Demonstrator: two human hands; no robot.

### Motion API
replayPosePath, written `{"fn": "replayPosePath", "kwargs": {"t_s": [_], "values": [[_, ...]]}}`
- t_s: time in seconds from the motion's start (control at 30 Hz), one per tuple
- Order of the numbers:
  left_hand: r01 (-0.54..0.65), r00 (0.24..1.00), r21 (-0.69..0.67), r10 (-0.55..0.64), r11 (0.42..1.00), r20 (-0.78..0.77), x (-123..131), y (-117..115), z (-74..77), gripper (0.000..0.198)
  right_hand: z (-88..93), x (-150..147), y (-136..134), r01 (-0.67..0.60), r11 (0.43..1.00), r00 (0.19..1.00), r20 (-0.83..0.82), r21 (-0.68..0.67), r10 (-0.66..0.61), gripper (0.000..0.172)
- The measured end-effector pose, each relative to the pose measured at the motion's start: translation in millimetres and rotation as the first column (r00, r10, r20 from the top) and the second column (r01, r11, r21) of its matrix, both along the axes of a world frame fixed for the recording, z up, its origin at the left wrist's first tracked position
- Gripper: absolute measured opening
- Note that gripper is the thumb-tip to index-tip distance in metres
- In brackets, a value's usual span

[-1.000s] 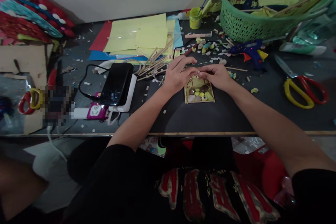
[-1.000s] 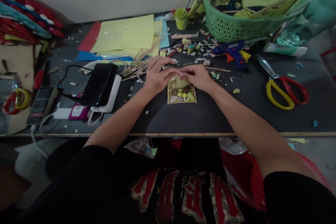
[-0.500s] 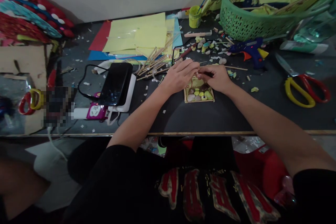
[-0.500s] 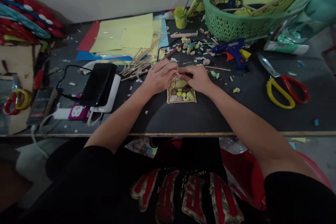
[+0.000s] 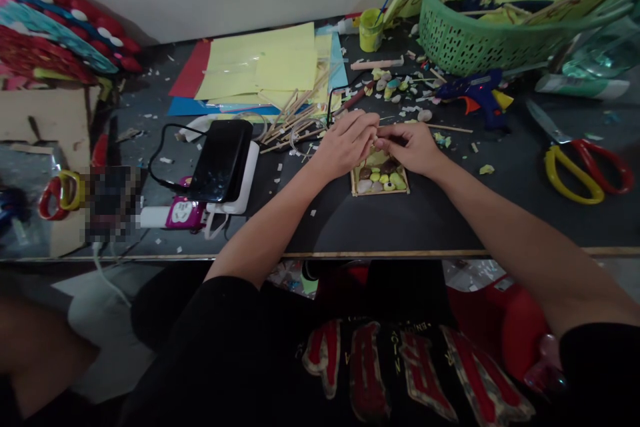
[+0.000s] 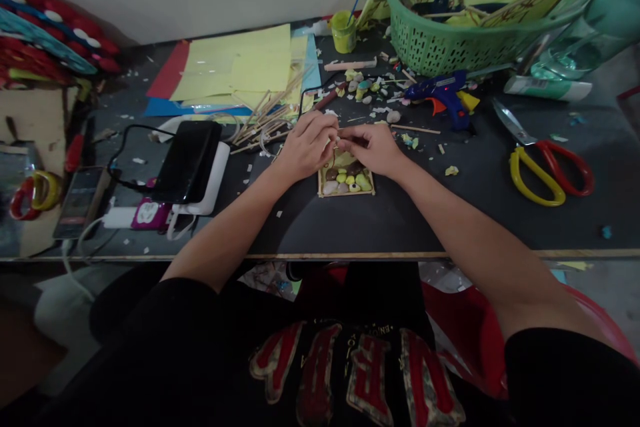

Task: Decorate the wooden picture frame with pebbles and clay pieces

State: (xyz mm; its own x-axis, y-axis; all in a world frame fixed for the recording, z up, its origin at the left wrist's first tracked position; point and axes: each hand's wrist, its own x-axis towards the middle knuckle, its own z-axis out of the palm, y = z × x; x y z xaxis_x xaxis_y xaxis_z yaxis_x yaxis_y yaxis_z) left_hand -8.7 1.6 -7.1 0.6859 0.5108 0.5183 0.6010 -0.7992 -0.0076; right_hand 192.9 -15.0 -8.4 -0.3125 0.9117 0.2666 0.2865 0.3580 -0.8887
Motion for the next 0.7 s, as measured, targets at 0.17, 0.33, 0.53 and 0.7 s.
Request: {"fn": "replayPosePath", "kwargs": {"t_s": [0.17,0.33,0.53,0.7], "values": [[-0.001,0.998,-0.013,0.002,1.0,0.055,1.3,-1.4,-0.9,0.03,1.0,-1.0,-0.7,-0.08,0.987,0.989,-0.133,-0.141,0.061,0.045],[0.009,0.996,-0.04,-0.006,0.999,0.085,1.3,-3.6,-0.4,0.032,5.7,-2.9,-1.8,-0.128,0.971,0.976,-0.201,-0.2,0.088,0.043],[-0.043,0.982,-0.005,0.043,0.999,0.183,-3.5,-3.0,-3.6,0.039,5.0,1.4,0.5,-0.107,0.975,0.973,-0.224,-0.196,0.062,0.045],[-0.063,0.98,0.027,0.057,0.998,0.189,-5.0,-2.5,-1.1,0.035,3.4,4.7,3.2,-0.113,0.974,0.978,-0.195,-0.194,0.074,0.045]]}}
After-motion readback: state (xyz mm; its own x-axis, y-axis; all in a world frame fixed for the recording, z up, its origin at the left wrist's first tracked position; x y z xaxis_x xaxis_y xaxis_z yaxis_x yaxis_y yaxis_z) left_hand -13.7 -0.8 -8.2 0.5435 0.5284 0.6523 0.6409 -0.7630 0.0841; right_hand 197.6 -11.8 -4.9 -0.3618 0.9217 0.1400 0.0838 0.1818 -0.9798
